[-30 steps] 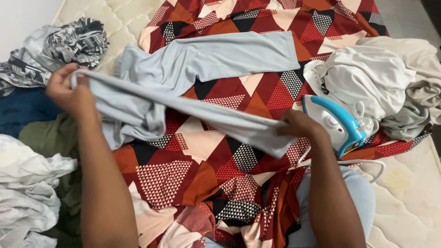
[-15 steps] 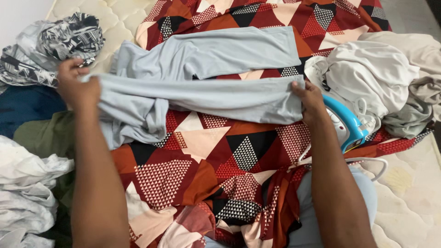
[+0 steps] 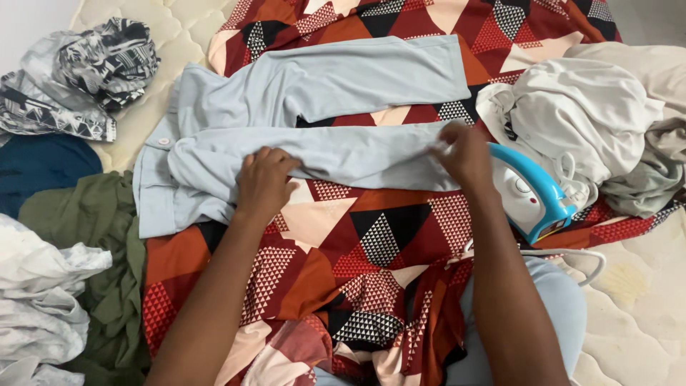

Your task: The person irons a light blue shirt on a patterned bedspread, smoothing the fabric and using a blue iron. They then pick up a green shirt and begin to unfold it.

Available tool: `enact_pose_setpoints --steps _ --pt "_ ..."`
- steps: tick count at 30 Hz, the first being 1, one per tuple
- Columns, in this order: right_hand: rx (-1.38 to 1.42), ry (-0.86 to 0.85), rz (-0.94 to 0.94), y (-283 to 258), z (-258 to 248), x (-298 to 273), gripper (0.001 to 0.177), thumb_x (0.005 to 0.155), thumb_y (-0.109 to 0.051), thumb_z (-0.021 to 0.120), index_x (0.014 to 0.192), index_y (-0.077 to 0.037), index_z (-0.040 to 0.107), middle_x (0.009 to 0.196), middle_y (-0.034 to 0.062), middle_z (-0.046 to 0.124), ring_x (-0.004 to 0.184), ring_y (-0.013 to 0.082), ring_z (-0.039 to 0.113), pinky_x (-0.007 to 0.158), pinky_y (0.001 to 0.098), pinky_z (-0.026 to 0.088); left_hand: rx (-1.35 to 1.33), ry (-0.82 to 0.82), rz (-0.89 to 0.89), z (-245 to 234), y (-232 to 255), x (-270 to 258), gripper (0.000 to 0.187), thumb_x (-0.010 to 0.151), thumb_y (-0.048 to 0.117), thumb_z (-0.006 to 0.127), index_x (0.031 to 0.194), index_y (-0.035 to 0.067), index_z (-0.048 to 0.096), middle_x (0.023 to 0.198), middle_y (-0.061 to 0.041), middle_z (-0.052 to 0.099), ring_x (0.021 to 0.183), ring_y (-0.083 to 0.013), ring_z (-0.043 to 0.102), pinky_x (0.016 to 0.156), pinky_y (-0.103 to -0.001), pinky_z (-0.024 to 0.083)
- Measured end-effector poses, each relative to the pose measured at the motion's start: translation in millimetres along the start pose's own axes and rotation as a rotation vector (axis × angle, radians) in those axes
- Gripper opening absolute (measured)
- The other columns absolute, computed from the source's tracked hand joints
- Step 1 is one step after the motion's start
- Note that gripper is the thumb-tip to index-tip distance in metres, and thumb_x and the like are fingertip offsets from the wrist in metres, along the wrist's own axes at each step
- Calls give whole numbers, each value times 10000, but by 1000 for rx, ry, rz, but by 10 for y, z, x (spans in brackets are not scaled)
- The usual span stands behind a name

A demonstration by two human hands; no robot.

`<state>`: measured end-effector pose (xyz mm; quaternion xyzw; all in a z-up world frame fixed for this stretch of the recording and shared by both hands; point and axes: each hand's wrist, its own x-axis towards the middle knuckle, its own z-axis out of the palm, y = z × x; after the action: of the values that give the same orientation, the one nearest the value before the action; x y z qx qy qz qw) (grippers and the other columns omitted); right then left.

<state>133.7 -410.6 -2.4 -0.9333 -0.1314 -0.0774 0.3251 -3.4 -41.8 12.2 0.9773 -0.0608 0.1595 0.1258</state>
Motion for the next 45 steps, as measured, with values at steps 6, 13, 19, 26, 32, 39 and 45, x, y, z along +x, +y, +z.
enact_pose_setpoints --steps 6,13,19,26,32,39,45 --pt "-274 -123 -331 -133 213 -356 367 461 -200 921 777 -96 765 876 119 725 902 372 663 771 467 542 102 40 -25 192 -155 61 267 713 228 863 968 151 832 1312 -77 673 1276 -239 548 994 -434 394" --pt "-170 94 -104 26 272 -218 74 933 -108 694 984 -114 747 966 155 685 956 375 651 890 486 518 -7 287 11 181 -53 82 94 891 150 752 949 81 779 1192 -77 737 1147 -255 634 993 -437 431" --pt "-237 507 -129 -1 158 -233 100 889 -25 636 967 -78 672 863 173 689 865 455 647 710 532 482 -168 184 32 141 195 -81 117 1002 182 628 979 72 662 920 -109 704 884 -286 655 834 -460 472" --pt "-159 469 39 304 143 -250 140 871 -59 640 1008 -40 664 808 222 694 734 432 662 644 513 503 -165 -81 144 204 538 -207 386 924 405 617 750 63 659 843 -121 689 889 -324 646 792 -477 487" --pt "521 97 505 334 -52 -131 298 864 -27 500 992 48 759 792 129 729 642 242 735 574 355 620 -156 -6 -76 323 304 -112 351 940 354 706 774 47 733 986 -151 704 1004 -329 657 906 -464 504" --pt "72 -211 324 186 -310 -226 238 811 -106 740 1020 8 753 781 188 756 608 292 661 560 391 523 -319 187 -474 86 -402 -59 234 869 190 790 1071 98 714 1118 -108 669 1022 -304 662 915 -428 537" --pt "-155 402 -161 433 63 -45 423 751 -120 821 1126 53 730 889 207 726 832 401 692 789 481 546 40 241 -508 -253 -552 -90 496 694 296 943 1139 186 754 1211 -93 642 1220 -352 531 1005 -472 478"
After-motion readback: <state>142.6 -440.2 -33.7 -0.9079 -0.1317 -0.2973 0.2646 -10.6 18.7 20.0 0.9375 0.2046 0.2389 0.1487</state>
